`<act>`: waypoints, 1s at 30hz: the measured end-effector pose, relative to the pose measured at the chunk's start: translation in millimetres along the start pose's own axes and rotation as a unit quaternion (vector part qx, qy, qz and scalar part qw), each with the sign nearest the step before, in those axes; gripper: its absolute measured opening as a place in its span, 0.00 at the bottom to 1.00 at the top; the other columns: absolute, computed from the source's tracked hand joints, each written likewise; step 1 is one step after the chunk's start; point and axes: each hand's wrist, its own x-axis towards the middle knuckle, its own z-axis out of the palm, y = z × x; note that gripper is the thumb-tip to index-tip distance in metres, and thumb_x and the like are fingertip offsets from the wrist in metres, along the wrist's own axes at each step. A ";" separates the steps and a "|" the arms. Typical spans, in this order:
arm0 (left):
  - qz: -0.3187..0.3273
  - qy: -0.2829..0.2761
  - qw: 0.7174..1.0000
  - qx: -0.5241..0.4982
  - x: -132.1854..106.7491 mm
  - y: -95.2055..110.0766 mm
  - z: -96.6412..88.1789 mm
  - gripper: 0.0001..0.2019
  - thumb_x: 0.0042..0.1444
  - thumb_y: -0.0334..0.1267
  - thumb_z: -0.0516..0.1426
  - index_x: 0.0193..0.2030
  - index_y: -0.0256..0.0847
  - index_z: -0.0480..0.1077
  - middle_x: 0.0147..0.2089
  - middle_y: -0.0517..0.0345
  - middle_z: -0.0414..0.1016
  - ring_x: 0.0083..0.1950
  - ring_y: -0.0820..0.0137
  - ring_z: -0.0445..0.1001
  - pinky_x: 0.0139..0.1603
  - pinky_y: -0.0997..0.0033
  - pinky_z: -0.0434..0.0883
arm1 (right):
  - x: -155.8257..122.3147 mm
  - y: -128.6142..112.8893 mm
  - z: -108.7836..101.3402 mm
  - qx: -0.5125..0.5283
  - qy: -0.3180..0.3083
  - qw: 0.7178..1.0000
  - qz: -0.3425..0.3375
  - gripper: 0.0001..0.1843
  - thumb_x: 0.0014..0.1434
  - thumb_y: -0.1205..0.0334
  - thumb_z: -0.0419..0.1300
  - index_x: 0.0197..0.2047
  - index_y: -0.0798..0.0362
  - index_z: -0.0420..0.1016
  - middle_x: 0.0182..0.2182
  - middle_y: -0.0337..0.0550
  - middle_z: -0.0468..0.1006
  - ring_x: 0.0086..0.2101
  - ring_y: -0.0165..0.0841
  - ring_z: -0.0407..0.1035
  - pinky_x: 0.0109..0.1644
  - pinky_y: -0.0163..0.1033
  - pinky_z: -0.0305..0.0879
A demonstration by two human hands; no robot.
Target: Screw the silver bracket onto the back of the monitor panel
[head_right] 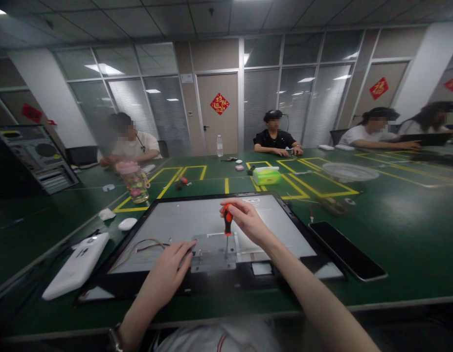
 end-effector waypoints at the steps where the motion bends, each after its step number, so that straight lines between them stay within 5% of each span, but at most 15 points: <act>1: 0.001 0.000 1.000 0.000 0.1 0.1 -0.2 0.17 0.67 0.35 0.46 0.57 0.40 0.70 0.50 0.48 0.76 0.52 0.61 0.74 0.56 0.55 0.70 | -0.1 -0.4 0.5 0.013 -0.012 1.000 0.009 0.16 0.52 0.48 0.69 0.39 0.50 0.78 0.32 0.42 0.77 0.34 0.33 0.70 0.42 0.40 0.68; 9: 0.000 -0.003 1.000 0.002 0.1 0.6 -1.5 0.17 0.67 0.35 0.47 0.56 0.39 0.71 0.50 0.48 0.76 0.51 0.60 0.74 0.56 0.55 0.70 | -0.7 4.7 -1.8 0.035 -0.028 0.999 0.003 0.14 0.50 0.50 0.71 0.33 0.49 0.77 0.35 0.39 0.74 0.36 0.31 0.70 0.50 0.43 0.68; 16: 0.000 -0.009 1.000 0.002 -0.7 0.9 -1.6 0.17 0.67 0.35 0.46 0.57 0.39 0.70 0.51 0.48 0.75 0.52 0.60 0.73 0.56 0.55 0.70 | 0.5 5.1 -4.8 0.040 -0.057 0.997 0.031 0.16 0.59 0.49 0.65 0.47 0.49 0.77 0.36 0.43 0.77 0.36 0.34 0.72 0.48 0.43 0.67; 25: -0.002 -0.014 1.000 0.003 -0.5 1.6 -3.2 0.17 0.67 0.35 0.45 0.57 0.39 0.70 0.51 0.47 0.75 0.52 0.59 0.73 0.57 0.54 0.69 | 0.6 8.1 -3.9 0.039 -0.011 0.999 0.001 0.13 0.50 0.51 0.72 0.35 0.49 0.79 0.32 0.38 0.75 0.36 0.31 0.71 0.48 0.40 0.67; 30: 0.000 -0.013 1.000 0.005 -0.7 1.6 -2.4 0.17 0.67 0.35 0.46 0.57 0.39 0.69 0.51 0.48 0.75 0.52 0.60 0.73 0.57 0.54 0.69 | -0.4 3.7 -2.4 0.050 -0.036 0.998 0.020 0.15 0.55 0.50 0.68 0.43 0.48 0.79 0.34 0.41 0.78 0.35 0.32 0.73 0.45 0.40 0.68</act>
